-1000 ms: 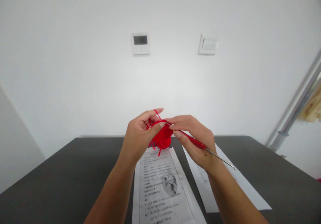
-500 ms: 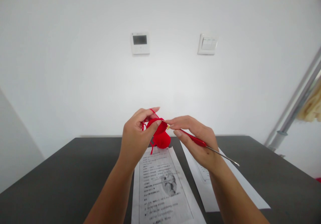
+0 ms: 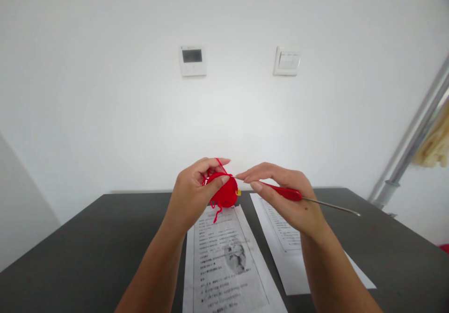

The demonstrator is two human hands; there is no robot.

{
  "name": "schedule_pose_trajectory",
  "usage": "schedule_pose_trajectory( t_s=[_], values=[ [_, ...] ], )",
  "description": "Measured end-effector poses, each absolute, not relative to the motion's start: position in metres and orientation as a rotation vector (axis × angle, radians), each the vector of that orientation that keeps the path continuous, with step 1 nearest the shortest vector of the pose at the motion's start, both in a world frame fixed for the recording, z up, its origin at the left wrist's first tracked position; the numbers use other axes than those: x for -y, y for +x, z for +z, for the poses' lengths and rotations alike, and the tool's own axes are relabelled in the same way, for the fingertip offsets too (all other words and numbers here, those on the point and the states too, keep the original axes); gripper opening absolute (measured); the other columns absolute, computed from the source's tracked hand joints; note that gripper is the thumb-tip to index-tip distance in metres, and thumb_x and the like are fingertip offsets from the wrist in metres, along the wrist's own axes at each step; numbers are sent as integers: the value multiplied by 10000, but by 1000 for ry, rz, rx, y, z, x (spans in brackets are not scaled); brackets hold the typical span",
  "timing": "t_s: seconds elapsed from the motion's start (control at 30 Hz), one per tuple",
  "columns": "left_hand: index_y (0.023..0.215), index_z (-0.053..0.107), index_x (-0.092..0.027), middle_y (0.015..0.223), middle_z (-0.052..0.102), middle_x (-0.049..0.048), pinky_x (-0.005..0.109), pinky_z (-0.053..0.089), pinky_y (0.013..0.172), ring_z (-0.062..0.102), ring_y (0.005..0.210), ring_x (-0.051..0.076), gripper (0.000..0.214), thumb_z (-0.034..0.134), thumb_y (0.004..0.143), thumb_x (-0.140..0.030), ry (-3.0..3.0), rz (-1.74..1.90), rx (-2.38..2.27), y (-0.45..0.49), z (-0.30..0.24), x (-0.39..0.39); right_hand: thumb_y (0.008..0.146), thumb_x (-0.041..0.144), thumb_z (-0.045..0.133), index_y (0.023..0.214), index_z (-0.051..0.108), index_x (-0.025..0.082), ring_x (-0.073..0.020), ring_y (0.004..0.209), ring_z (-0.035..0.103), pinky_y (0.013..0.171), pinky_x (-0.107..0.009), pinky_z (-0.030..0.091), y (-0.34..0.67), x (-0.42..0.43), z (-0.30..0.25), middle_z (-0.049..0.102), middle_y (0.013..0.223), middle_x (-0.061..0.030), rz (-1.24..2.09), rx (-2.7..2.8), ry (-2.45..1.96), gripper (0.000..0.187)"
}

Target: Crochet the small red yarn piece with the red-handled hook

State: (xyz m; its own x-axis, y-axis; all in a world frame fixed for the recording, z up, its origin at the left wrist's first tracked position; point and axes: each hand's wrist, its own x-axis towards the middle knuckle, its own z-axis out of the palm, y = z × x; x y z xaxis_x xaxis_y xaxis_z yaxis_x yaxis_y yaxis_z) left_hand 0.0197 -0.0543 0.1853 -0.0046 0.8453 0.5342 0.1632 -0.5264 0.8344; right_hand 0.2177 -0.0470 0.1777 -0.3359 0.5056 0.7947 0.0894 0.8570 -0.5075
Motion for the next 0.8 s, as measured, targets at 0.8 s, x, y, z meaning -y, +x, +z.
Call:
schedule_pose_trajectory(
  t_s=[0.8],
  values=[
    [862, 744, -120, 684, 660, 2, 188, 522, 601, 642, 600, 103, 255, 837, 631, -178, 1159, 1078, -228, 23, 180, 53, 860, 350, 698, 864, 741, 198, -182, 761, 709, 715, -320, 557, 221, 36, 176, 772, 820, -60, 1244, 1631, -58, 158]
  ],
)
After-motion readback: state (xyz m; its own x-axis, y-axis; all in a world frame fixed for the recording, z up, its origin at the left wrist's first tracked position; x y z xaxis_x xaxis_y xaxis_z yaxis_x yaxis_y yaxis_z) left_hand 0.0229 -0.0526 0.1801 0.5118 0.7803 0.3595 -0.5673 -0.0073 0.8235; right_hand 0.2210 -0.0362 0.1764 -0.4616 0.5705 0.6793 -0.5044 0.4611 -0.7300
